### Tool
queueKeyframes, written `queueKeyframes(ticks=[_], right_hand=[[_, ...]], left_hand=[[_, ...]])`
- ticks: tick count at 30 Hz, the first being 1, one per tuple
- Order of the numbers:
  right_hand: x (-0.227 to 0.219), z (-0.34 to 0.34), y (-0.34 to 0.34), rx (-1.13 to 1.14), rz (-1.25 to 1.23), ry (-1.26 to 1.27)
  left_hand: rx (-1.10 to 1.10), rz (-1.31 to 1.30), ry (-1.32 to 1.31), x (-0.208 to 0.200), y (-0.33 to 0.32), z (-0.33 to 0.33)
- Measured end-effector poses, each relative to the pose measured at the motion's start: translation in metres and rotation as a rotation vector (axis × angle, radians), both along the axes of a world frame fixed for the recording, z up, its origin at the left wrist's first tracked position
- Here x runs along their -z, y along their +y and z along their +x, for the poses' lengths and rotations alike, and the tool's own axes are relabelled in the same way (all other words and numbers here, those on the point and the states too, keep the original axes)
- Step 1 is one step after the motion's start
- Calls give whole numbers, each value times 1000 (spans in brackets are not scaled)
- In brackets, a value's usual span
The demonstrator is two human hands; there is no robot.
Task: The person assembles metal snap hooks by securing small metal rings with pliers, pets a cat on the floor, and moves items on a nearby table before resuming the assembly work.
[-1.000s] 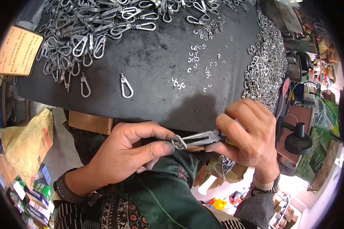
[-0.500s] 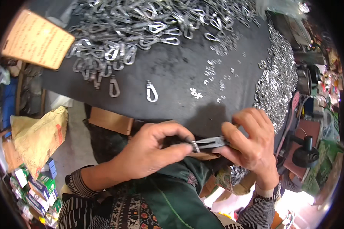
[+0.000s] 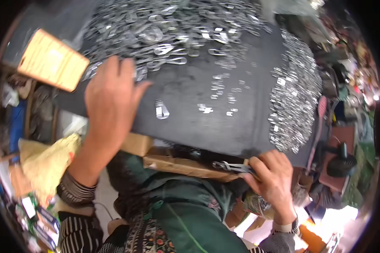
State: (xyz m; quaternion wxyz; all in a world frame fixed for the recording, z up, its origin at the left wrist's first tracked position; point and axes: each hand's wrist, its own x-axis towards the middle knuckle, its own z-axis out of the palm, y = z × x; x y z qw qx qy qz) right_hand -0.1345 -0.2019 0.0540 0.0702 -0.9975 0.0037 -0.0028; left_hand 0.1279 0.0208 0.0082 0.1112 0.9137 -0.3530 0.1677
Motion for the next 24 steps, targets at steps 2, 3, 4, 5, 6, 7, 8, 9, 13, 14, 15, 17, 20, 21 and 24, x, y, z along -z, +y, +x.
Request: queueKeyframes(ticks=[2, 3, 4, 5, 6, 7, 8, 9, 13, 14, 15, 17, 20, 21, 24], right_hand=[[1, 1, -3, 50, 23, 0], [2, 3, -7, 87, 34, -39], [-1, 4, -12, 130, 36, -75], [2, 4, -20, 171, 22, -143], [3, 4, -27, 218, -2, -205], [8, 7, -36, 270, 14, -282], [13, 11, -44, 283, 2, -275], [17, 16, -50, 354, -16, -316], [34, 48, -65, 418, -119, -362], [38, 55, -67, 425, -184, -301], [40, 60, -67, 443, -266, -228], [33, 65, -67, 442, -244, -207], [28, 59, -68, 488, -169, -237], [24, 57, -65, 486, -106, -253], [16, 64, -40, 463, 85, -227]], left_hand=[[27, 23, -37, 15, 1, 2], [17, 42, -47, 15, 1, -2], [57, 43, -32, 17, 3, 0], [90, 24, -46, 15, 6, -1], [129, -2, -55, 15, 6, 1], [146, -15, -47, 15, 4, 4], [195, -123, -125, 16, 2, 8], [242, -230, -202, 19, 1, 12], [-105, -1009, 1037, 13, 37, 18], [-115, -1009, 1038, 3, 33, 9], [-197, -1290, 1240, -10, 21, -5], [-370, -1533, 1482, -18, 24, -24], [-135, -1397, 1866, -12, 16, -58], [179, -1282, 2111, -13, 17, -63], [54, -983, 2066, -6, 2, -82]])
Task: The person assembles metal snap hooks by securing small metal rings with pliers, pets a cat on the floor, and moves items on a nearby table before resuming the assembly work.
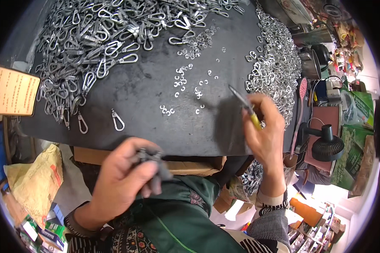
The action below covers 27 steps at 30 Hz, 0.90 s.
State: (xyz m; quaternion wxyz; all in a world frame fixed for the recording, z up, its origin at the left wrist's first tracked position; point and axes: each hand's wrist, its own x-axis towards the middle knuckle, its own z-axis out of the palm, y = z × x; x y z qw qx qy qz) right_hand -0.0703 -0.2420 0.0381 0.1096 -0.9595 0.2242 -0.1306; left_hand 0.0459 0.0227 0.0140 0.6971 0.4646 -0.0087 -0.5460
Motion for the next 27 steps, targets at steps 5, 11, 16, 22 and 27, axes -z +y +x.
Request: queueKeyframes(ticks=[5, 11, 16, 22, 27], right_hand=[[7, -2, 69, 8, 1306, -178], [12, -7, 82, -43, 1261, -217], [2, -3, 65, -433, 699, -146], [-13, 2, 27, -284, -271, 198], [-12, 7, 22, -344, -391, 220]], left_hand=[[20, 15, -108, 10, -17, -20], [-57, -9, -205, 15, -20, -30], [-29, -62, -187, 11, -15, -34], [113, -42, -141, 19, -4, -26], [131, -24, -115, 19, -9, -28]])
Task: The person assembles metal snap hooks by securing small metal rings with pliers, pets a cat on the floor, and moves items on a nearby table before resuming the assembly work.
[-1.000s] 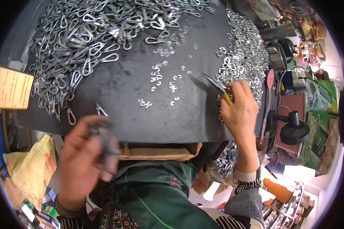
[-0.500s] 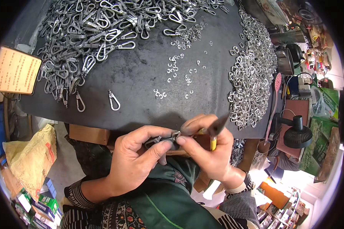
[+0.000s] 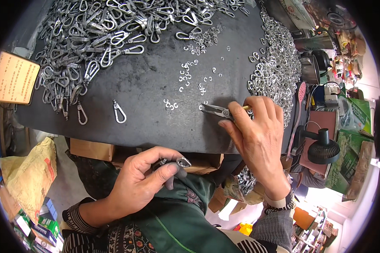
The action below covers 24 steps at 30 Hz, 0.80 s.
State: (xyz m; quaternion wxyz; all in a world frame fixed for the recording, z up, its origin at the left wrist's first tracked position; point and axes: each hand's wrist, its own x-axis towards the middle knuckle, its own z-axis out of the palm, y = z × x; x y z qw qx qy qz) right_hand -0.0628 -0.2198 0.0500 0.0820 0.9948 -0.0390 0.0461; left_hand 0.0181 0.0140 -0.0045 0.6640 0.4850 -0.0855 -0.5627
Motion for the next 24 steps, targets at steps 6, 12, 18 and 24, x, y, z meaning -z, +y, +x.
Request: queueKeyframes(ticks=[6, 12, 18, 24], right_hand=[[-10, 4, 6, 39, 1, 107], [-12, 4, -3, -246, 252, 35], [-6, 5, -4, -378, 412, 13], [-10, -1, -7, -418, 375, -5]], left_hand=[[14, -1, -92, -2, 3, 6], [5, 61, 52, -10, -1, 17], [35, 26, -12, -7, -5, 21], [79, -45, -21, -5, -7, 18]])
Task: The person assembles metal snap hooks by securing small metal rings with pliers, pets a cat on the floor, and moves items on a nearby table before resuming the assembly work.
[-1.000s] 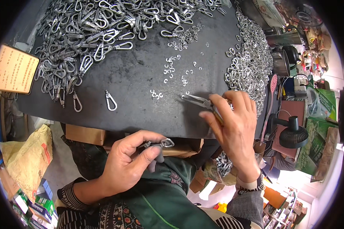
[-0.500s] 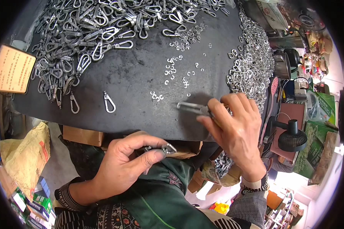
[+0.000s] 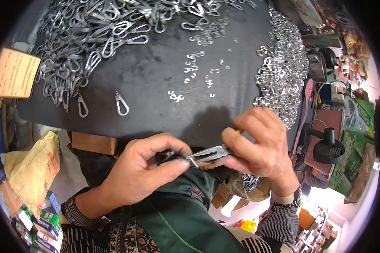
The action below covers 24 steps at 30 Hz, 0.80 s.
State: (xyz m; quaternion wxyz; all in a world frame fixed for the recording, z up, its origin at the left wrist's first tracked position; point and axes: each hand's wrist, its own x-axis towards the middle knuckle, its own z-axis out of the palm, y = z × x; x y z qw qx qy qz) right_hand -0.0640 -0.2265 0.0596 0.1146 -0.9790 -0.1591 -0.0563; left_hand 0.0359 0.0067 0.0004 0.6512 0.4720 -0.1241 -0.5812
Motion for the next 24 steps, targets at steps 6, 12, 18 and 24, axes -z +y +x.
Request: queueKeyframes(ticks=[6, 12, 18, 24], right_hand=[[9, -30, 7, 80, 77, 65], [9, -48, -1, 413, -54, 83], [41, -32, -44, 671, -236, -108], [17, -22, -20, 662, 259, 144]], left_hand=[[22, 153, 92, -8, 5, -13], [-31, 170, 146, 7, 21, -31], [-102, 219, 22, 15, 27, -35], [-52, 178, -179, -3, 9, -27]])
